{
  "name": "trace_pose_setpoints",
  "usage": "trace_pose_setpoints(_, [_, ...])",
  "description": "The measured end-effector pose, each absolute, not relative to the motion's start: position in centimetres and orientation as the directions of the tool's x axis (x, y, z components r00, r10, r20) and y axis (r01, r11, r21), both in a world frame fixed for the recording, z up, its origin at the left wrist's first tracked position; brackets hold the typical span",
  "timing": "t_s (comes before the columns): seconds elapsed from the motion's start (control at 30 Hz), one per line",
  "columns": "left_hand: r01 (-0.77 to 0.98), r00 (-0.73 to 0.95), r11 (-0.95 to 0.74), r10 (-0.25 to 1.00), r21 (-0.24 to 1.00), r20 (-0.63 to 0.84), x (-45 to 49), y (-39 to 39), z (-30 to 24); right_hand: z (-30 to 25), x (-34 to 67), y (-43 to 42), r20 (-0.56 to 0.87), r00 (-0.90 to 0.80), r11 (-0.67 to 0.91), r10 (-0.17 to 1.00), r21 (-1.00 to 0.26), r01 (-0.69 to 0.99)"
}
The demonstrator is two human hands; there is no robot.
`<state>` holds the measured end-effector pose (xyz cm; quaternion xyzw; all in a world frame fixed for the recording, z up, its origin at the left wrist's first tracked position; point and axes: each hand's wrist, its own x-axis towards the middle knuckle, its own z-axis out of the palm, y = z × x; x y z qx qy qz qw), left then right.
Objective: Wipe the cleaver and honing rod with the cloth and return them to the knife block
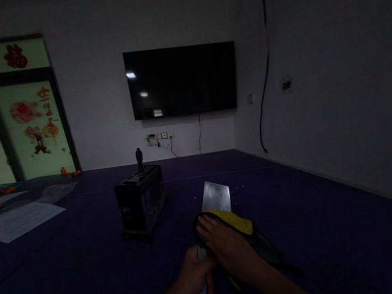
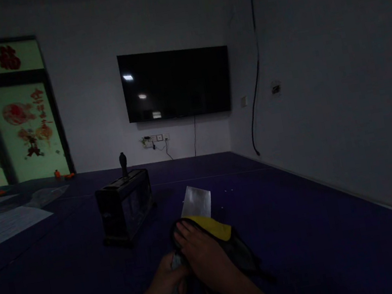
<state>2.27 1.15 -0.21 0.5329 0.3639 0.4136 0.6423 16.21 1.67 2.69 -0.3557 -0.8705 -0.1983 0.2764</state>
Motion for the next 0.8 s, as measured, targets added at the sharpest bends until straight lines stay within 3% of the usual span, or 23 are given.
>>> trace_pose_setpoints(0.3, [-0.158,0.334,0.094,0.942,0.983,-0.036,2.1,1.4,-0.5,4.0,16.3,0.4,0.608,-0.641,0.822,0.468,-0.033,0.569])
trace_pose_setpoints(0.5, [-0.229,0.319,0.092,0.948,0.969,-0.015,2.2,1.6,-0.3,3.6,17.1,1.2,0.648,-0.649,0.84,0.398,0.026,0.541])
trace_pose_setpoints(0.8, [-0.304,0.305,0.123,0.952,0.945,-0.026,1.7,2.2,-0.6,2.8,18.8,2.4,0.71,-0.584,0.79,0.392,0.065,0.609])
